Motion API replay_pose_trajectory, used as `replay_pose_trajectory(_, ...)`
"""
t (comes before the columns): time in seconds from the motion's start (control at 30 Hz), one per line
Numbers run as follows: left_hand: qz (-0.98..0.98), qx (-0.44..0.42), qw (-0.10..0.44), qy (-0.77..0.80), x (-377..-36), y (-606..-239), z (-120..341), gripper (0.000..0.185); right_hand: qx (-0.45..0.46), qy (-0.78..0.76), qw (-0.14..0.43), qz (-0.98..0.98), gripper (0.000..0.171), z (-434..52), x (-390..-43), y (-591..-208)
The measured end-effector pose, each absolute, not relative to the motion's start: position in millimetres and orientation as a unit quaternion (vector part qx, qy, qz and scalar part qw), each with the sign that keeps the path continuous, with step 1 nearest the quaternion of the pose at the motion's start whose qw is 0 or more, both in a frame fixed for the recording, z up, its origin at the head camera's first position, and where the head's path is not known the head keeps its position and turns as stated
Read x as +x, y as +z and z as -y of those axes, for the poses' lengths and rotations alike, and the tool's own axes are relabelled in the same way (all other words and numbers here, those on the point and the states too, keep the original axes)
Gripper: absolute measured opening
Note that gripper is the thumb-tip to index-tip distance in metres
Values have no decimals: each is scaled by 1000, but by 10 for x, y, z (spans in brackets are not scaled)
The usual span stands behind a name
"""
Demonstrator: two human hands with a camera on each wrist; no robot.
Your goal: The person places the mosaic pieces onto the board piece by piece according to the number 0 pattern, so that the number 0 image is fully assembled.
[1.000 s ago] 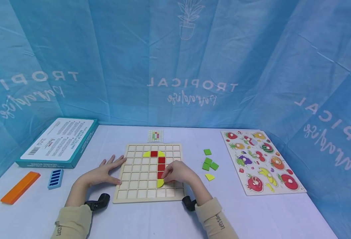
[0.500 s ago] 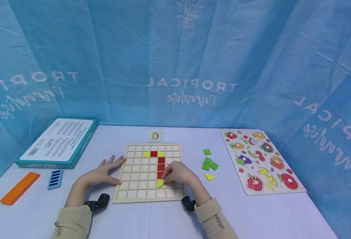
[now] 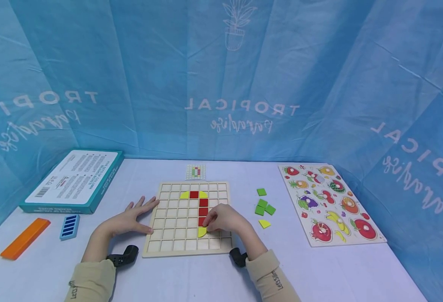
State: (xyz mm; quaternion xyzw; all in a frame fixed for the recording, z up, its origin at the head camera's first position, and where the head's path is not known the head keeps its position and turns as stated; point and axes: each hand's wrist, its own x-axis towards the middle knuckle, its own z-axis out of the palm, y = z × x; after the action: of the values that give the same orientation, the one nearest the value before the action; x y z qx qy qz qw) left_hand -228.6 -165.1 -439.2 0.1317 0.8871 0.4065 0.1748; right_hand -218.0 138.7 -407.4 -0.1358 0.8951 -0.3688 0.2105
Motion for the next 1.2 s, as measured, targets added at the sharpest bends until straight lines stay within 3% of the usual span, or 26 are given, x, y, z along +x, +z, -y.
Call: replay_pose_trajectory(1.2,-887,132,175,407,-2283,-4389,1651,104,-31,-468,119,-875,23,-2456,-2474,-4090)
